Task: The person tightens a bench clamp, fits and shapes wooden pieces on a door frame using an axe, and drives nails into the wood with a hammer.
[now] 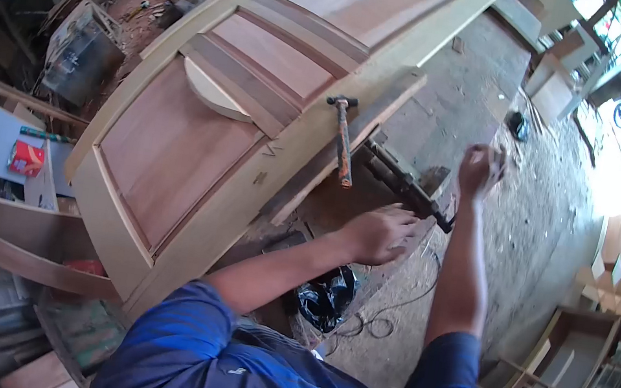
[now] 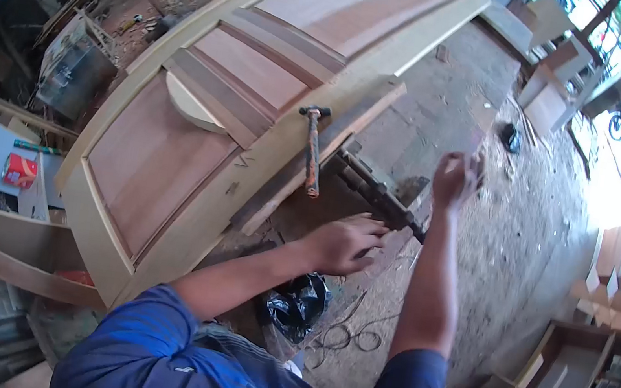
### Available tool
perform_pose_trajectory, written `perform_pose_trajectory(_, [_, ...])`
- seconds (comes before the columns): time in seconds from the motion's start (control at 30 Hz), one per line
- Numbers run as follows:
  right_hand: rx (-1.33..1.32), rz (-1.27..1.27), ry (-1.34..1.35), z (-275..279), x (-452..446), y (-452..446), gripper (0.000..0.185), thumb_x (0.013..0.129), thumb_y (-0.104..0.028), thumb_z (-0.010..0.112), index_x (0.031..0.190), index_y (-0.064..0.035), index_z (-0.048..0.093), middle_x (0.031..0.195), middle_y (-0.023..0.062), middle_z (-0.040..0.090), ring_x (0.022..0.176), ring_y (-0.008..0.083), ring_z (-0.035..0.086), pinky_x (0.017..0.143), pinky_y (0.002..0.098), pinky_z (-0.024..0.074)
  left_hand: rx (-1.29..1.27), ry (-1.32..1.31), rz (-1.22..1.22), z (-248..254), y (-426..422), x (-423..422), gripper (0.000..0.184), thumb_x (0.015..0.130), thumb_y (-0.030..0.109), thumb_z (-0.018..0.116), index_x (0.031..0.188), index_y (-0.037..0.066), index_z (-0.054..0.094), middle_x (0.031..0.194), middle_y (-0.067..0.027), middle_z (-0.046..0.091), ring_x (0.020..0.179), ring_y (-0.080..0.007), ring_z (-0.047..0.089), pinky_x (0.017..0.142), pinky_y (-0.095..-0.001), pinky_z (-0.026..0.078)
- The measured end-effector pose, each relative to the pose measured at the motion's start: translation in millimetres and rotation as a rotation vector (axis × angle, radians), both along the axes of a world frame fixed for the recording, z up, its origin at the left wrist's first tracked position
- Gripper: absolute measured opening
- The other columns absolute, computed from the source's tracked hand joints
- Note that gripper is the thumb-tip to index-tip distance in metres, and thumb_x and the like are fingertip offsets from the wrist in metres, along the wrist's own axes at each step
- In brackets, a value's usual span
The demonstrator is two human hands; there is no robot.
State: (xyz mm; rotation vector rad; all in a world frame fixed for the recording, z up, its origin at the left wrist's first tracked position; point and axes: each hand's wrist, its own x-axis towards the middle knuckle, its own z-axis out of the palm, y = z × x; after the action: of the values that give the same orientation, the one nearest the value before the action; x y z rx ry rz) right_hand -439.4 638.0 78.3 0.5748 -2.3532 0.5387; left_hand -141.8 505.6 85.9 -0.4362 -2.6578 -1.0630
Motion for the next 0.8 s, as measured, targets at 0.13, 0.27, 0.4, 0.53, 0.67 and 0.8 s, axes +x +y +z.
perform_pose_trajectory(0.13, [-0.191, 0.327, -0.004, 24, 130, -89, 0.018, 0.089, -0.027, 0.084, 0.096, -0.0120, 0.078, 0.111, 0.0119, 0.079, 0.135, 0.0395, 0.063, 0.115, 0.0557, 0.0424, -0.054, 0.040, 0.377, 7, -86, 78, 0.044, 0.095, 0.023, 0.075, 0.134, 0.004, 0.069, 0.148, -0.0197, 0.065, 0.142, -0.0395, 0.059, 0.124, -0.0545, 0.042])
perform_pose_trajectory(0.27, [-0.179, 0.513, -0.402, 6, 195, -146, 0.031, 0.089, -0.035, 0.086, 0.101, -0.0072, 0.078, 0.112, 0.0149, 0.077, 0.124, 0.0410, 0.066, 0.111, 0.0519, 0.0470, -0.203, 0.085, 0.634, -11, -121, 105, 0.051, 0.097, 0.011, 0.068, 0.147, 0.004, 0.061, 0.155, -0.0227, 0.058, 0.147, -0.0422, 0.052, 0.126, -0.0569, 0.040])
perform_pose_trajectory(0.4, [-0.122, 0.497, -0.650, 7, 243, -175, 0.038, 0.090, -0.039, 0.086, 0.105, -0.0056, 0.077, 0.113, 0.0177, 0.073, 0.118, 0.0430, 0.065, 0.108, 0.0507, 0.0496, -0.068, 0.018, 0.536, -22, -135, 107, 0.057, 0.098, 0.003, 0.061, 0.155, 0.004, 0.052, 0.159, -0.0253, 0.052, 0.149, -0.0451, 0.049, 0.125, -0.0576, 0.041])
perform_pose_trajectory(0.53, [-0.002, 0.443, -0.570, 3, 255, -186, 0.035, 0.091, -0.035, 0.084, 0.109, -0.0052, 0.077, 0.114, 0.0181, 0.071, 0.119, 0.0428, 0.064, 0.102, 0.0518, 0.0525, 0.005, -0.005, 0.545, -43, -136, 109, 0.056, 0.097, 0.002, 0.061, 0.153, 0.004, 0.052, 0.158, -0.0263, 0.053, 0.146, -0.0452, 0.053, 0.117, -0.0537, 0.050])
perform_pose_trajectory(0.67, [0.014, 0.574, -0.575, 8, 258, -221, 0.025, 0.091, -0.026, 0.079, 0.103, -0.0044, 0.078, 0.106, 0.0178, 0.075, 0.110, 0.0410, 0.067, 0.097, 0.0512, 0.0547, -0.002, -0.087, 0.591, -49, -136, 109, 0.051, 0.099, 0.008, 0.060, 0.150, 0.005, 0.055, 0.151, -0.0288, 0.058, 0.136, -0.0483, 0.059, 0.105, -0.0558, 0.057])
perform_pose_trajectory(0.8, [0.217, 0.571, -0.761, 23, 282, -277, 0.021, 0.092, -0.018, 0.071, 0.105, -0.0057, 0.080, 0.109, 0.0196, 0.079, 0.109, 0.0410, 0.073, 0.099, 0.0511, 0.0573, 0.216, -0.467, 0.691, -28, -134, 114, 0.042, 0.095, 0.009, 0.062, 0.136, -0.001, 0.063, 0.142, -0.0297, 0.065, 0.120, -0.0455, 0.072, 0.091, -0.0590, 0.061])
